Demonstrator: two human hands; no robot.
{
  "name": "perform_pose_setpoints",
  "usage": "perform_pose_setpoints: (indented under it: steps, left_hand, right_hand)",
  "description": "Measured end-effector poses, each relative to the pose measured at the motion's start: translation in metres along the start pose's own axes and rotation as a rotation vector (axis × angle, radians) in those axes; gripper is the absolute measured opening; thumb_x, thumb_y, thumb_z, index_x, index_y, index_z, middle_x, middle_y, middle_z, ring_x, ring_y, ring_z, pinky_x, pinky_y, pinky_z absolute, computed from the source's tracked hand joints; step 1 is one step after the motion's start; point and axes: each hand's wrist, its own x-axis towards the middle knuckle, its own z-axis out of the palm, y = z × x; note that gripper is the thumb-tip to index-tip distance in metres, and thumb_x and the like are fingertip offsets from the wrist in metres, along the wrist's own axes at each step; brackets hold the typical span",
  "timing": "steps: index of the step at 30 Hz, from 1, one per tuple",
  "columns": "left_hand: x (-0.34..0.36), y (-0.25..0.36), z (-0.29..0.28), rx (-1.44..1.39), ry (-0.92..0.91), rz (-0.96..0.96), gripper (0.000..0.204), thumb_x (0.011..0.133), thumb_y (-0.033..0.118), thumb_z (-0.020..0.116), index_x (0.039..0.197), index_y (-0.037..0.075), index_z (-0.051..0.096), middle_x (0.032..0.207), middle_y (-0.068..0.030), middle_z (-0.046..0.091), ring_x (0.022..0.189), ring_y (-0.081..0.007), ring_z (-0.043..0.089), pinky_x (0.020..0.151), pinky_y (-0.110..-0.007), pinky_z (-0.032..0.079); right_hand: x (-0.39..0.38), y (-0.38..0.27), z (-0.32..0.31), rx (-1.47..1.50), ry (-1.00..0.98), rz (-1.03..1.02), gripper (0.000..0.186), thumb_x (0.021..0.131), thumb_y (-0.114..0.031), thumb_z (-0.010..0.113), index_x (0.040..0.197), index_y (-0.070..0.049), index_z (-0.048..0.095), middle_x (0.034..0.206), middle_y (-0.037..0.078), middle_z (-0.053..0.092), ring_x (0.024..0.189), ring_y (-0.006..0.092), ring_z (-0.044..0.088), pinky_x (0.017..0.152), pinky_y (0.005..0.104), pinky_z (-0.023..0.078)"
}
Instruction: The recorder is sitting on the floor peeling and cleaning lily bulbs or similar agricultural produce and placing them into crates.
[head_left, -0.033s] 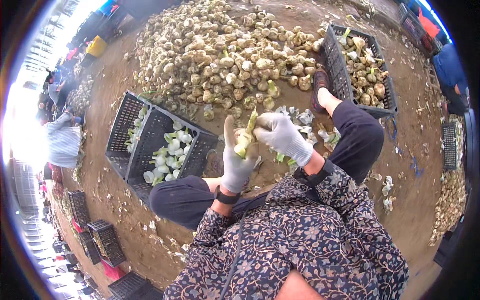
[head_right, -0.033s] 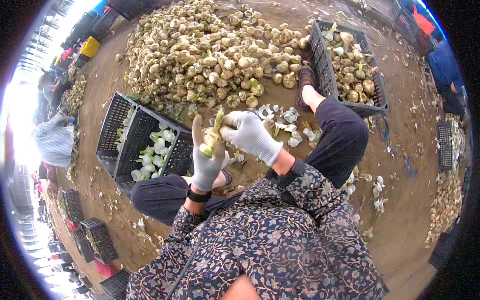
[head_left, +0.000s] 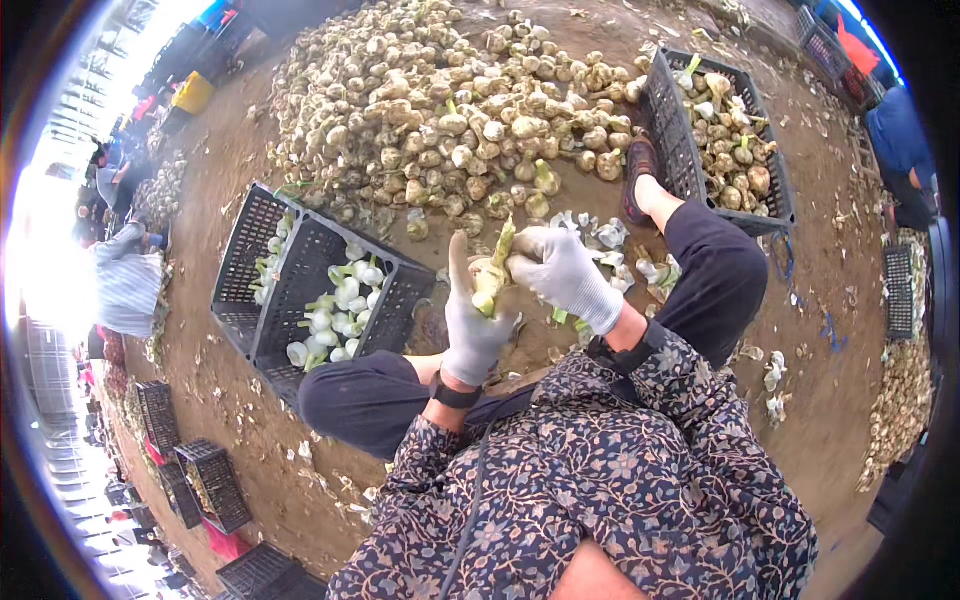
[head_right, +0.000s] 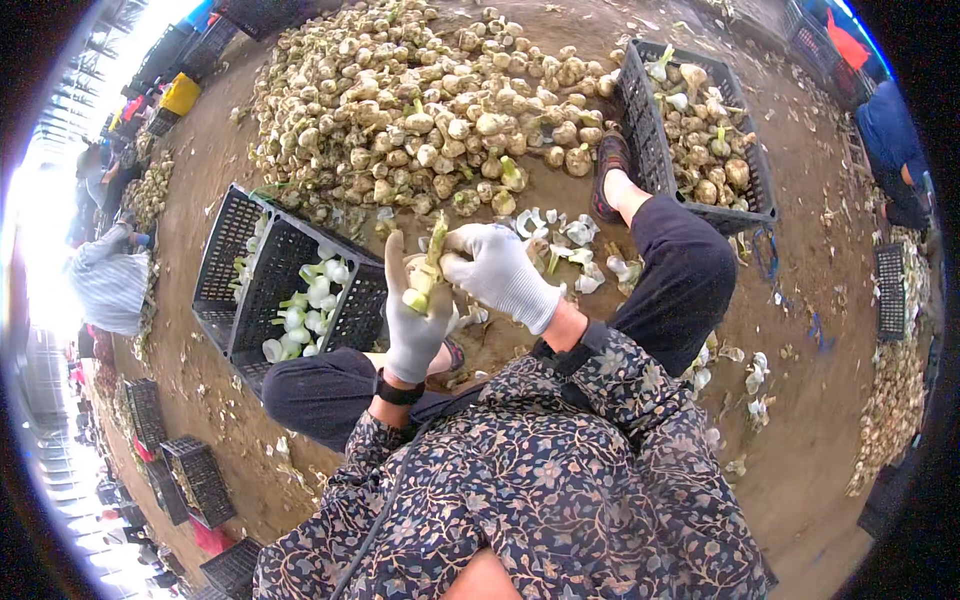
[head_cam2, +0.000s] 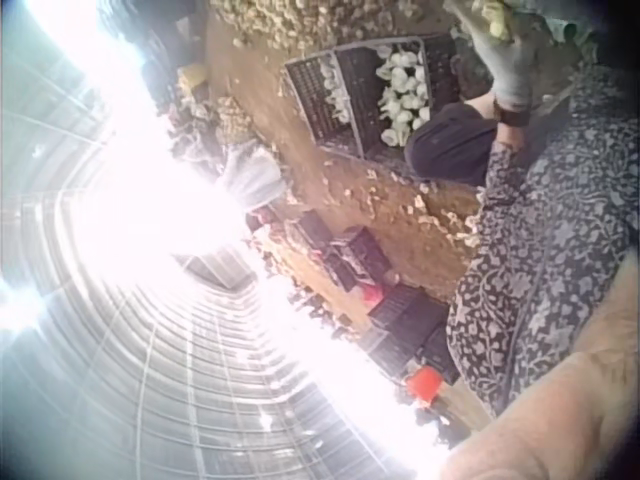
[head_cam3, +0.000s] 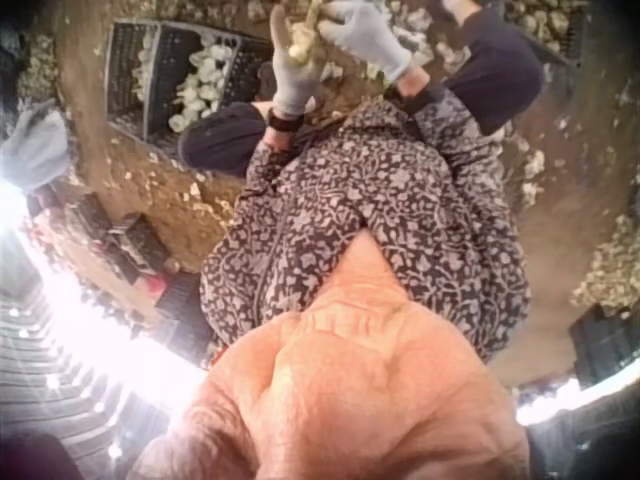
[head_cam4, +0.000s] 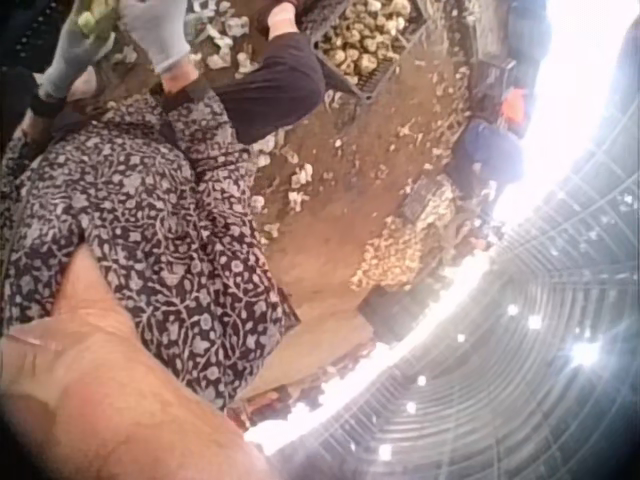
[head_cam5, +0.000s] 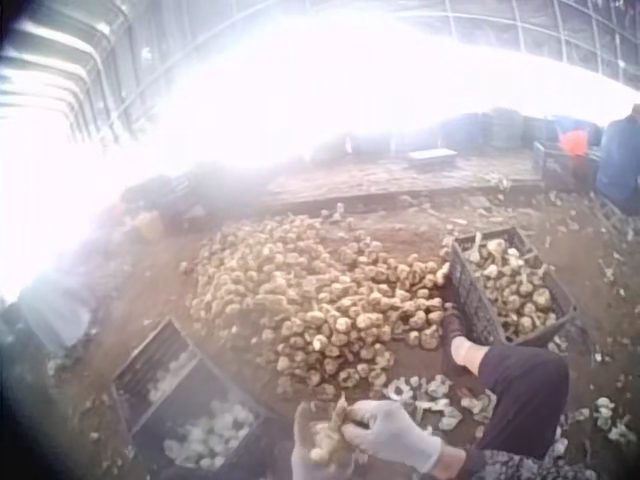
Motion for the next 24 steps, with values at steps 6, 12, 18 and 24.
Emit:
perform_pose_setpoints:
  steps: [6, 12, 18, 24]
  left_hand:
    - [0.005, -0.012, 0.005, -0.825, 0.038, -0.428, 0.074, 0.094, 0.043, 0.064, 0.146, -0.002, 0.036, 0.125, -0.0160, 0.059, 0.110, -0.0199, 0.060, 0.095, -0.032, 0.049]
    - [0.026, -0.019, -0.011, -1.654, -0.657, -0.551, 0.068, 0.097, 0.065, 0.044, 0.126, 0.004, 0.058, 0.096, -0.0129, 0.067, 0.080, -0.0203, 0.064, 0.059, -0.030, 0.052]
    - [0.016, -0.013, 0.025, -0.612, 0.199, -0.171, 0.041, 0.102, 0.029, 0.058, 0.134, 0.003, 0.051, 0.108, -0.0051, 0.064, 0.089, -0.0131, 0.063, 0.069, -0.027, 0.055]
    - [0.023, -0.022, 0.010, -0.731, 0.234, -0.415, 0.056, 0.104, 0.053, 0.044, 0.120, 0.002, 0.059, 0.101, -0.0027, 0.065, 0.084, -0.0097, 0.062, 0.072, -0.025, 0.053]
  right_hand:
    - [0.000, 0.012, 0.005, 0.112, 0.058, 0.102, 0.015, 0.082, -0.010, 0.061, 0.087, 0.003, 0.068, 0.075, 0.015, 0.065, 0.068, 0.0180, 0.063, 0.063, 0.0332, 0.049]
    - [0.001, 0.015, 0.004, 0.332, 0.025, 0.169, 0.016, 0.085, -0.010, 0.059, 0.090, 0.002, 0.068, 0.077, 0.014, 0.067, 0.070, 0.0115, 0.061, 0.064, 0.0307, 0.049]
    - [0.004, 0.024, 0.017, 0.023, 0.188, 0.188, 0.018, 0.087, -0.017, 0.058, 0.090, -0.001, 0.066, 0.081, 0.022, 0.067, 0.079, 0.0382, 0.068, 0.068, 0.0408, 0.052]
    - [-0.011, 0.014, 0.029, -0.121, 0.048, -0.030, 0.017, 0.084, -0.012, 0.061, 0.097, -0.003, 0.068, 0.087, 0.022, 0.066, 0.084, 0.0394, 0.067, 0.072, 0.0424, 0.053]
